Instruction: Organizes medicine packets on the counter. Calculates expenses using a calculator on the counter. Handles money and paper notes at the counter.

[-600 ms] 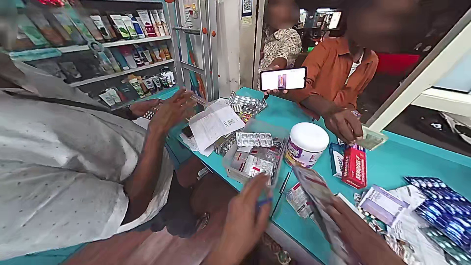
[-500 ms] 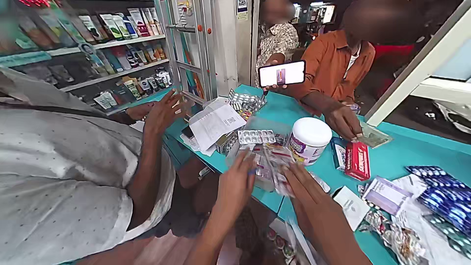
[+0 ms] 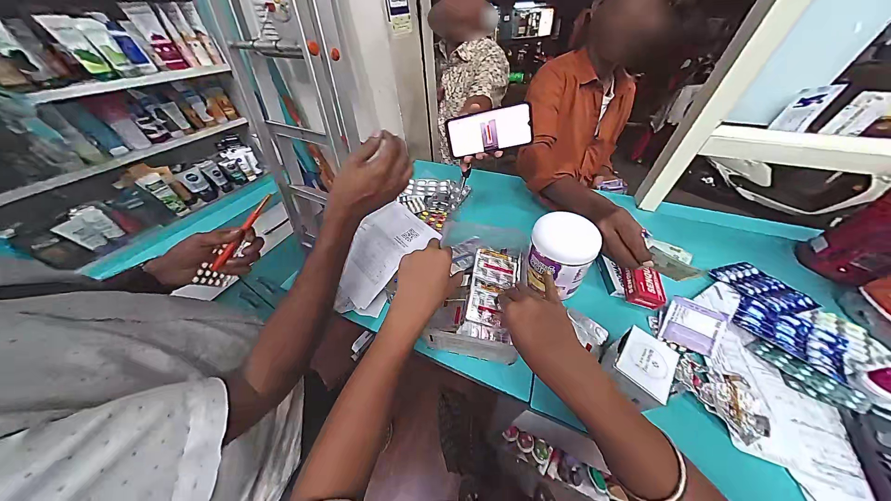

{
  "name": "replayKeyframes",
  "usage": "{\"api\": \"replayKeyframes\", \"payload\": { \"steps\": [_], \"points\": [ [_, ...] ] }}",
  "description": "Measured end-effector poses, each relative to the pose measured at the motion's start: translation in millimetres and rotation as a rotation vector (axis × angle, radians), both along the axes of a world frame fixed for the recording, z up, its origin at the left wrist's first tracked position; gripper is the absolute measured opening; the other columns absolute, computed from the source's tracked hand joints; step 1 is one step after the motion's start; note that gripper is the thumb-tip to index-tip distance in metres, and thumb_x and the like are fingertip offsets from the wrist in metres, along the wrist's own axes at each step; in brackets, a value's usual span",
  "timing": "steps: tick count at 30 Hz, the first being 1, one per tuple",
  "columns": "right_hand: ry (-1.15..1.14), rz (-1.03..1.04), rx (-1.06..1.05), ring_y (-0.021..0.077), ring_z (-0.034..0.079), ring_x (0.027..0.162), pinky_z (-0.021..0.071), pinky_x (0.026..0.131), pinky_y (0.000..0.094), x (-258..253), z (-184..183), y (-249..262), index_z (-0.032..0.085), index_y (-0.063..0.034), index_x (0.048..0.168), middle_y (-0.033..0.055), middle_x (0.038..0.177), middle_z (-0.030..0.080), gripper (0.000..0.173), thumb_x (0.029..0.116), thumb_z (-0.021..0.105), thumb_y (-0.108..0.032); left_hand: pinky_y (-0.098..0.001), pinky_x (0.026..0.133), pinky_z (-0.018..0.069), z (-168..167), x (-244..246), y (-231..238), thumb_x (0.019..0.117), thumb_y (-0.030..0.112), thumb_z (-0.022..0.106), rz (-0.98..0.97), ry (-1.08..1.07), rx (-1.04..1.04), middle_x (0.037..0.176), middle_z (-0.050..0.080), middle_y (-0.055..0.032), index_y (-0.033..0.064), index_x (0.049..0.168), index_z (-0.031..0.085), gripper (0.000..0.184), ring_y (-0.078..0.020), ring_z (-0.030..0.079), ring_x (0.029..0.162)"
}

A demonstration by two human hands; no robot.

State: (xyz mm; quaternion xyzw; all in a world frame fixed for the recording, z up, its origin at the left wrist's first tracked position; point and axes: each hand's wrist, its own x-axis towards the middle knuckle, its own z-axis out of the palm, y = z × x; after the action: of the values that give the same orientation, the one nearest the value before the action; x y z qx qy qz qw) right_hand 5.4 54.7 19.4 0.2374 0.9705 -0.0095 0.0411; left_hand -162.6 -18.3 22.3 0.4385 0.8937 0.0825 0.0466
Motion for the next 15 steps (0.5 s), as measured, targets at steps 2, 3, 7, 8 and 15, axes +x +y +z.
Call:
{"api": "replayKeyframes", "payload": {
  "steps": [2,3,7,8,15],
  "points": [
    [0.015,-0.024,-0.016,0.0433,0.053,0.135,0.0186,0.118,0.0710,-4.1,2.2,-6.3,0.069,0.0052,0.122,0.0243,0.130,0.066,0.028,0.1010,0.057,-0.009,-0.0620,0.082,0.0533,1.7,2.1,2.0,0.0940,0.042,0.069,0.044,0.016,0.042,0.125,0.065,-0.0240,0.0029,0.120,0.071,0.047,-0.0432,0.068,0.100],
    [0.033,-0.027,-0.021,0.0442,0.051,0.136,0.0188,0.118,0.0714,-1.8,2.1,-9.8,0.067,0.0066,0.124,0.0256,0.132,0.065,0.032,0.1010,0.059,-0.013,-0.0626,0.080,0.0538,-0.7,4.1,4.6,0.0932,0.041,0.070,0.055,0.022,0.067,0.123,0.065,-0.0249,0.0022,0.118,0.072,0.047,-0.0441,0.069,0.098],
    [0.324,0.110,0.121,0.0376,0.063,0.126,0.0378,0.111,0.0680,37.5,-10.1,-26.3,0.073,0.0007,0.119,0.0180,0.127,0.070,0.042,0.0988,0.063,-0.035,-0.0634,0.080,0.0536,-10.6,16.4,18.4,0.0983,0.047,0.064,0.078,0.026,0.074,0.129,0.059,-0.0331,-0.0077,0.108,0.070,0.056,-0.0487,0.068,0.097],
    [0.389,0.158,0.130,0.0351,0.067,0.122,0.0432,0.107,0.0658,51.6,-13.1,-31.0,0.075,-0.0020,0.116,0.0149,0.123,0.073,0.042,0.0976,0.063,-0.038,-0.0626,0.080,0.0540,-13.4,18.6,17.9,0.0996,0.051,0.060,0.074,0.030,0.067,0.133,0.055,-0.0346,-0.0099,0.104,0.070,0.062,-0.0489,0.068,0.097],
    [0.720,-0.086,0.055,0.0287,0.073,0.103,0.0588,0.089,0.0485,148.3,5.1,18.1,0.077,-0.0044,0.111,0.0117,0.111,0.076,0.039,0.0991,0.060,-0.037,-0.0658,0.079,0.0534,-18.8,12.5,-3.1,0.0992,0.055,0.058,0.016,0.026,0.081,0.145,0.048,-0.0349,-0.0031,0.110,0.074,0.061,-0.0512,0.068,0.095]
  ]
}}
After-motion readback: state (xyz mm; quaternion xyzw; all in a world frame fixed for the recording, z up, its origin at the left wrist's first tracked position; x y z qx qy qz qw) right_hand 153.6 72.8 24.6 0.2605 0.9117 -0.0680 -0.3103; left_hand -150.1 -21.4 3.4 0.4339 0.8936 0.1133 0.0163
